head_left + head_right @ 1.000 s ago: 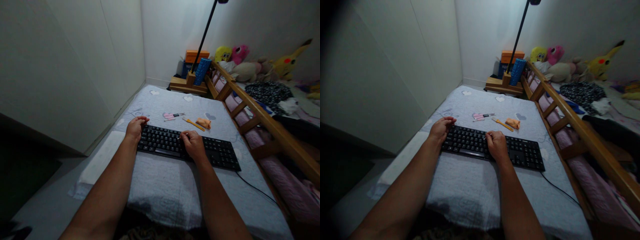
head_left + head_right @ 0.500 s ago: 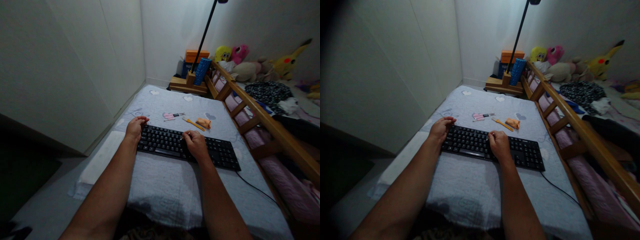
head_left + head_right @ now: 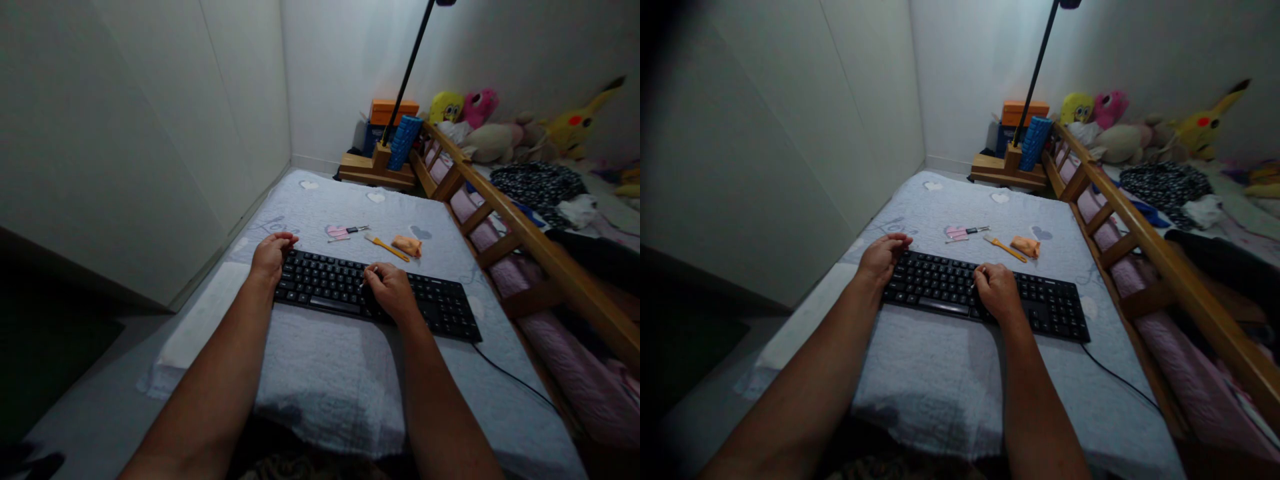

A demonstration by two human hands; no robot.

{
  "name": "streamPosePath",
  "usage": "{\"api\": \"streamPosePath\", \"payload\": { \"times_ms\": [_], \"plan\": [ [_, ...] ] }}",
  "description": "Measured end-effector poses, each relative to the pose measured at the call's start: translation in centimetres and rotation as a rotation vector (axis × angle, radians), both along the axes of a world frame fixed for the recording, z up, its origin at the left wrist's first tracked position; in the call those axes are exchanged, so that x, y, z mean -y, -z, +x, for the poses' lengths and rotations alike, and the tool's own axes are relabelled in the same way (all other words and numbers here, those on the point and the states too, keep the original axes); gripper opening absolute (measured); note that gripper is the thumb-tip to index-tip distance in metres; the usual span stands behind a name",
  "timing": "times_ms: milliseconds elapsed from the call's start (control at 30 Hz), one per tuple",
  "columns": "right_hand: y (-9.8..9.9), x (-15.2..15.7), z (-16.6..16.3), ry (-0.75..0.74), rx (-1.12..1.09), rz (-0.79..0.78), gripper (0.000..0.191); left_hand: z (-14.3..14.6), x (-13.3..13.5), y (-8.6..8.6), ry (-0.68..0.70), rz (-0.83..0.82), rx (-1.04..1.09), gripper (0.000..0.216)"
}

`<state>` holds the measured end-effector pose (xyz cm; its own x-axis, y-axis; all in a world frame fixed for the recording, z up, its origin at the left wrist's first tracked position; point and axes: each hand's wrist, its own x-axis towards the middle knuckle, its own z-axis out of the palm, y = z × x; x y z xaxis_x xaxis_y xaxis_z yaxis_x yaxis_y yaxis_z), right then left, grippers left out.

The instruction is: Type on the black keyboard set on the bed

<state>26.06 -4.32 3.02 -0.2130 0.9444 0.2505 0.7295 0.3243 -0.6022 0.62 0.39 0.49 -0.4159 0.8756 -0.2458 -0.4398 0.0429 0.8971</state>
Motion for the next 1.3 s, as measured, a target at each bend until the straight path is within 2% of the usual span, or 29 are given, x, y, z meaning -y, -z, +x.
{"api": "streamPosePath", "payload": {
  "times_ms": [1300],
  "plan": [
    [0.21, 0.33, -0.97, -0.061, -0.044, 0.018, 0.021, 0.12, 0.04, -0.17, 0.000, -0.007, -0.001, 0.016]
  ]
}}
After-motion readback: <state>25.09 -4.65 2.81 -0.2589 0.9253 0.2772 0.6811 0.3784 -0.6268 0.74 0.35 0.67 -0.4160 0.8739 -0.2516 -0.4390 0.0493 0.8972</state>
